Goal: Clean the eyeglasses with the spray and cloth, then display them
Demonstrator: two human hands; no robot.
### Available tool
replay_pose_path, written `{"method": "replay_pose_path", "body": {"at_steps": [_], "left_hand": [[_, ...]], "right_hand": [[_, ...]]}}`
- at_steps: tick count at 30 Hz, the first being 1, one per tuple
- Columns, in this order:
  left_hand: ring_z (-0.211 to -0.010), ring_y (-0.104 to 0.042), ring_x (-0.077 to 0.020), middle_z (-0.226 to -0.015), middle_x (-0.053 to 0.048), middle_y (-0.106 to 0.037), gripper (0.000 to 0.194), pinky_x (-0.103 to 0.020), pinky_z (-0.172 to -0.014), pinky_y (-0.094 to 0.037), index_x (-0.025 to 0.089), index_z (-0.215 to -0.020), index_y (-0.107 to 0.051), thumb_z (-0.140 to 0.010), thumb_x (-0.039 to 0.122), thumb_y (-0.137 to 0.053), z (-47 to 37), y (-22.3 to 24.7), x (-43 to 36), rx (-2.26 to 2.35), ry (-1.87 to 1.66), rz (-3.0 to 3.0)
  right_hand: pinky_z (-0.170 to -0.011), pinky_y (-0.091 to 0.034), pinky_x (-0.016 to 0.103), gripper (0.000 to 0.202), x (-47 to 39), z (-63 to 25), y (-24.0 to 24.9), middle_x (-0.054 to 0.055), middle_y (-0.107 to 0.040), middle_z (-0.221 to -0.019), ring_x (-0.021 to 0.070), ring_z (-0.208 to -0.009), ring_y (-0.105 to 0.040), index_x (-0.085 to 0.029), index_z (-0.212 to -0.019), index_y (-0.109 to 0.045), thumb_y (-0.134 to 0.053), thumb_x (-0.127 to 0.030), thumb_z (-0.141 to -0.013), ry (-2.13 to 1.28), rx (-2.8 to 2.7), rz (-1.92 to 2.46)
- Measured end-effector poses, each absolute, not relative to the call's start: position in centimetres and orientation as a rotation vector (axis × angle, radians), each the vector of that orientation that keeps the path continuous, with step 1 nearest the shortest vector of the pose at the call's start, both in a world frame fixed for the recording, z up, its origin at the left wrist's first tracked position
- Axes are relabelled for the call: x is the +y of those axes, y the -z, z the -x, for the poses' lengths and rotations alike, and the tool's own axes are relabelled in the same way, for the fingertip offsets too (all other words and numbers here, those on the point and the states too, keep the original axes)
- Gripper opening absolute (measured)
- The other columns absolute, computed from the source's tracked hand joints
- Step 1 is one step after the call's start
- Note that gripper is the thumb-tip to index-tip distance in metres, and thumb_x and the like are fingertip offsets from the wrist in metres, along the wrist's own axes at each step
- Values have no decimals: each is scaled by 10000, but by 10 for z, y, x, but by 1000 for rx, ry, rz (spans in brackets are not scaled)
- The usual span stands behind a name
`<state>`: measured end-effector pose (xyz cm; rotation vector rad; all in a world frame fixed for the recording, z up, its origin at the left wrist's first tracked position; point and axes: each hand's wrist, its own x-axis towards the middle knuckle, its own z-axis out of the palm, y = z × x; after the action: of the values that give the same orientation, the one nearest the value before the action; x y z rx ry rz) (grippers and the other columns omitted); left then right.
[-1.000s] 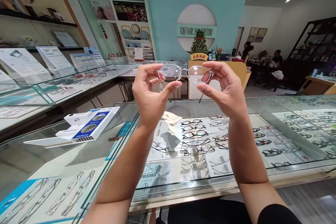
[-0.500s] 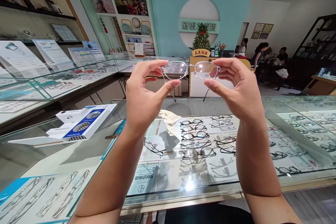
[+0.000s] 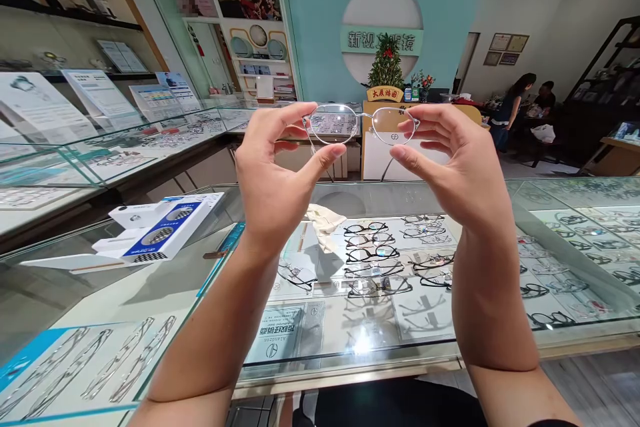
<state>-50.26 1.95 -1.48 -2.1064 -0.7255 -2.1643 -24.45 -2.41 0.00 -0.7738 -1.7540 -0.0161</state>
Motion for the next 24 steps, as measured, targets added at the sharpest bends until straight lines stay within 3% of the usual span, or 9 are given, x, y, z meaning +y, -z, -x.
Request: {"method": "replay_pose_path", "body": {"at_steps": [10, 24], "left_hand": [[-1088, -772, -291, -1247, -54, -802, 625, -521, -821, -648, 365, -1326, -743, -857, 755, -881, 498, 21, 26, -635, 2141, 1937], [-1091, -777, -286, -1258, -34, -782, 552, -539, -902, -640, 363, -1286, -734, -878, 693, -902, 493, 21, 20, -665, 2111, 1859]], "right_hand": [[-1112, -640, 613, 502, -17, 244, 0, 105, -793, -1336, 338, -1223, -766, -307, -1387, -734, -793, -623, -1001, 2, -1748, 805], [-1107, -649, 555, 478, -6, 244, 3, 91, -790, -1345, 303, -1208, -775, -321, -1428, -731, -771, -572, -1024, -10, -1786, 773]]}}
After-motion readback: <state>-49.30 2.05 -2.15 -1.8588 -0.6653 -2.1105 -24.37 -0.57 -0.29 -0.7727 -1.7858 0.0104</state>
